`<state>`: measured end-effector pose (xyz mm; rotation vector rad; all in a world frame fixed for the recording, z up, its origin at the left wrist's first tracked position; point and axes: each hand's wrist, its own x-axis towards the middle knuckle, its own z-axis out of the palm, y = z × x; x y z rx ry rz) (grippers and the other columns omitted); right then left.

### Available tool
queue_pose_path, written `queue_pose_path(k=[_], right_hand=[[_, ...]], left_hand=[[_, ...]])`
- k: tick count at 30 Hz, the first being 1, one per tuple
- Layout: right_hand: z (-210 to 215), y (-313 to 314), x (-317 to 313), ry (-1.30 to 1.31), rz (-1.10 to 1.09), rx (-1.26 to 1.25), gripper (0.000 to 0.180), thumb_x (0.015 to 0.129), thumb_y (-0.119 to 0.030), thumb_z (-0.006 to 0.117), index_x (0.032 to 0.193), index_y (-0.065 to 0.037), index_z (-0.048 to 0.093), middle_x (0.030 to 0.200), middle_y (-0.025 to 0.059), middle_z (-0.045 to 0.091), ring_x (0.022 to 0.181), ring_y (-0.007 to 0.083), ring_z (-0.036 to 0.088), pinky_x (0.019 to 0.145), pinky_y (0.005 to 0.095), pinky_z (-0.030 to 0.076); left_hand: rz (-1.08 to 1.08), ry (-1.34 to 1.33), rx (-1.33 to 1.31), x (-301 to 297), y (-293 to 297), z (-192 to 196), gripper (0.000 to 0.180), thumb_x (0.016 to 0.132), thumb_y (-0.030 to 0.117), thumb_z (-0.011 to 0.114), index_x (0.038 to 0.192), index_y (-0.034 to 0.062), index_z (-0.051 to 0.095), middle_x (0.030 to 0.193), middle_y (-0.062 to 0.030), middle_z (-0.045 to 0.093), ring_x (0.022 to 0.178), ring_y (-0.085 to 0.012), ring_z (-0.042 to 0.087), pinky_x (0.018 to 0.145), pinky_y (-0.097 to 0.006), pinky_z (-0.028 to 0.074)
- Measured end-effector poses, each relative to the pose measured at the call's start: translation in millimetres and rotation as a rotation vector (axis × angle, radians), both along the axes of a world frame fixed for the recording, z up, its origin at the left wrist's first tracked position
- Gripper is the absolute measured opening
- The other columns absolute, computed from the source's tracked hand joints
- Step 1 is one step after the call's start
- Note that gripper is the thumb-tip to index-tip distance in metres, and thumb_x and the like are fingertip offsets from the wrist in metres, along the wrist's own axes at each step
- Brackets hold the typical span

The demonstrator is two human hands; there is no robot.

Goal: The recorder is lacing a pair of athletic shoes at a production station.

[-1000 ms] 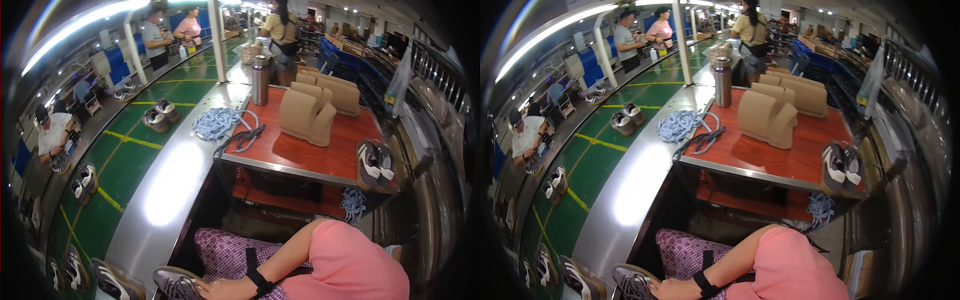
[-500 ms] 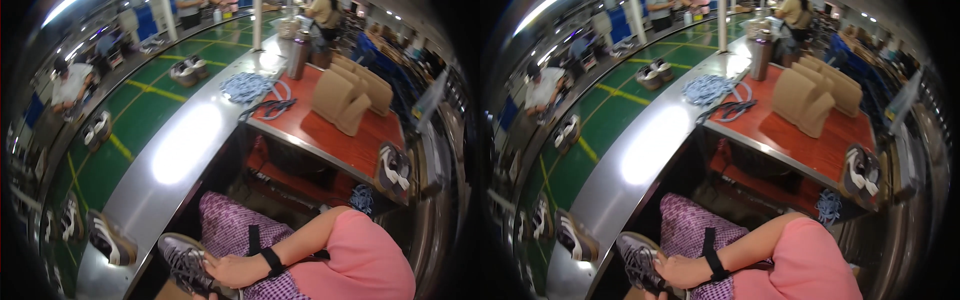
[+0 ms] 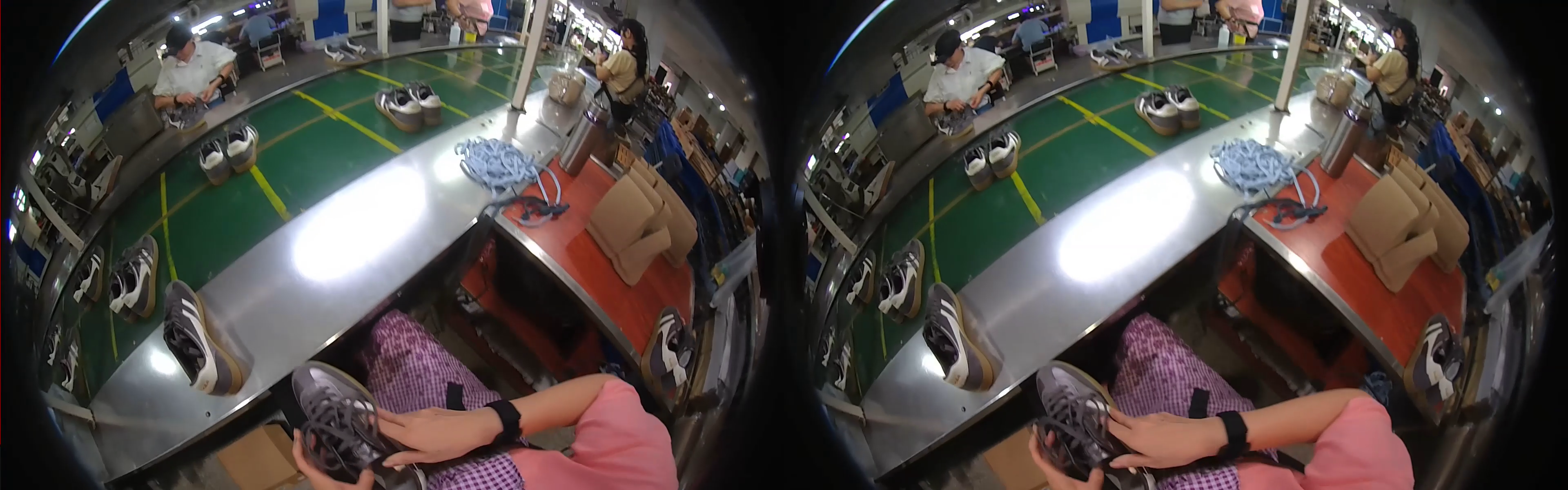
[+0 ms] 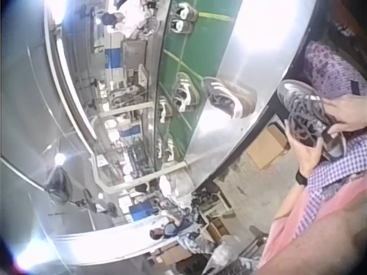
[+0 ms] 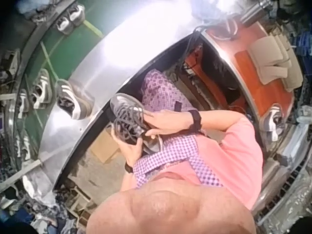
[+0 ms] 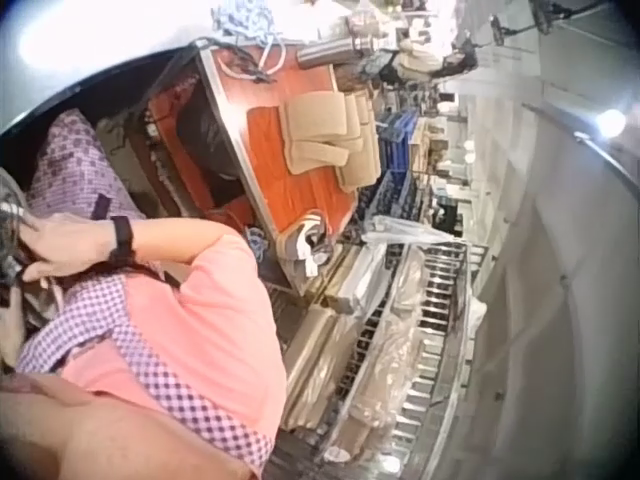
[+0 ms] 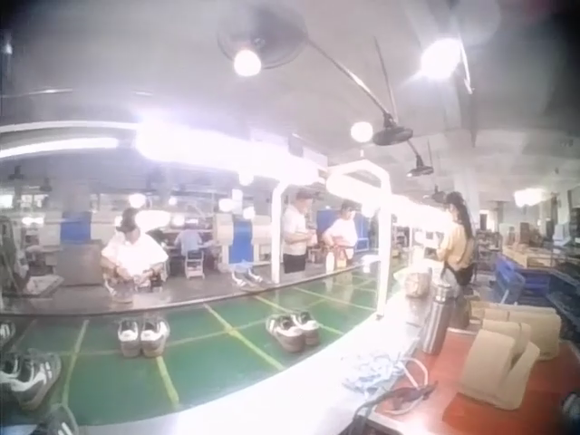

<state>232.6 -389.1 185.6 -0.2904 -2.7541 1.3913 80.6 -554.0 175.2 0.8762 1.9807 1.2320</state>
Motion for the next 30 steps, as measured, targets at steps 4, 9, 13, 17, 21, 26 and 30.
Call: queue_pose_path(k=[4,9,13,17,21,26,30], right_hand=[[-2,38,-5,-0.254,-0.101,-0.39,0.048,0.098,-0.034,0.051,0.128,0.001,0.043,0.121,0.0258,0.053,0.091,0.0413,0.063,0.08,0.0437,0.051],[-4,33,-27,0.117,-0.346,-0.246,0.048,0.098,-0.033,0.051,0.131,0.0,0.042,0.114,0.0228,0.055,0.105,0.0365,0.057,0.09,0.0423,0.047],[-24,25,-54,0.181,-0.187,-0.167,0.056,0.096,-0.033,0.055,0.135,0.005,0.038,0.126,0.0265,0.047,0.117,0.0412,0.046,0.101,0.0444,0.038],[8,28,-40,0.23,-0.064,0.061,0.042,0.09,-0.025,0.063,0.12,0.003,0.054,0.126,0.0252,0.049,0.116,0.0409,0.048,0.099,0.0442,0.041],[48,21,-13,0.153,0.123,0.071,0.031,0.085,-0.02,0.069,0.104,0.003,0.06,0.119,0.0214,0.054,0.108,0.0387,0.055,0.091,0.0409,0.049],[45,30,-22,-0.131,-0.25,-0.446,0.015,0.089,-0.013,0.065,0.092,-0.001,0.058,0.087,0.0123,0.064,0.073,0.0192,0.066,0.062,0.0287,0.052],[31,34,-53,-0.299,-0.316,-0.446,0.018,0.091,-0.013,0.063,0.101,-0.001,0.056,0.074,0.0141,0.063,0.06,0.0169,0.065,0.05,0.0283,0.045]], left_hand=[[0.082,0.047,0.236,-6,0,-2,0.113,0.062,0.025,0.082,0.147,-0.0005,0.013,0.148,-0.0246,0.025,0.137,-0.039,0.028,0.113,-0.049,0.024],[-0.116,0.611,0.089,-20,2,25,0.104,0.058,0.033,0.084,0.141,0.0013,0.029,0.141,-0.024,0.032,0.134,-0.0408,0.029,0.111,-0.05,0.024],[-0.111,0.49,0.197,-24,37,51,0.069,0.072,0.026,0.077,0.129,-0.0007,0.048,0.13,-0.021,0.049,0.128,-0.0379,0.04,0.107,-0.046,0.031],[-0.392,0.386,0.032,-47,44,40,0.062,0.072,0.023,0.079,0.123,-0.0013,0.056,0.135,-0.0199,0.05,0.131,-0.0436,0.039,0.106,-0.046,0.036],[-0.605,0.459,-0.048,-45,15,77,0.046,0.075,0.02,0.076,0.115,0.001,0.063,0.124,-0.0159,0.059,0.117,-0.0381,0.055,0.094,-0.043,0.048],[0.035,-0.212,-0.229,-52,9,60,0.012,0.086,0.002,0.066,0.097,0.0015,0.068,0.092,-0.0112,0.068,0.075,-0.0167,0.069,0.066,-0.025,0.053],[-0.04,0.115,-0.088,-54,24,33,0.012,0.083,0.007,0.072,0.09,-0.0004,0.066,0.079,-0.0069,0.063,0.066,-0.0168,0.066,0.06,-0.026,0.053]])
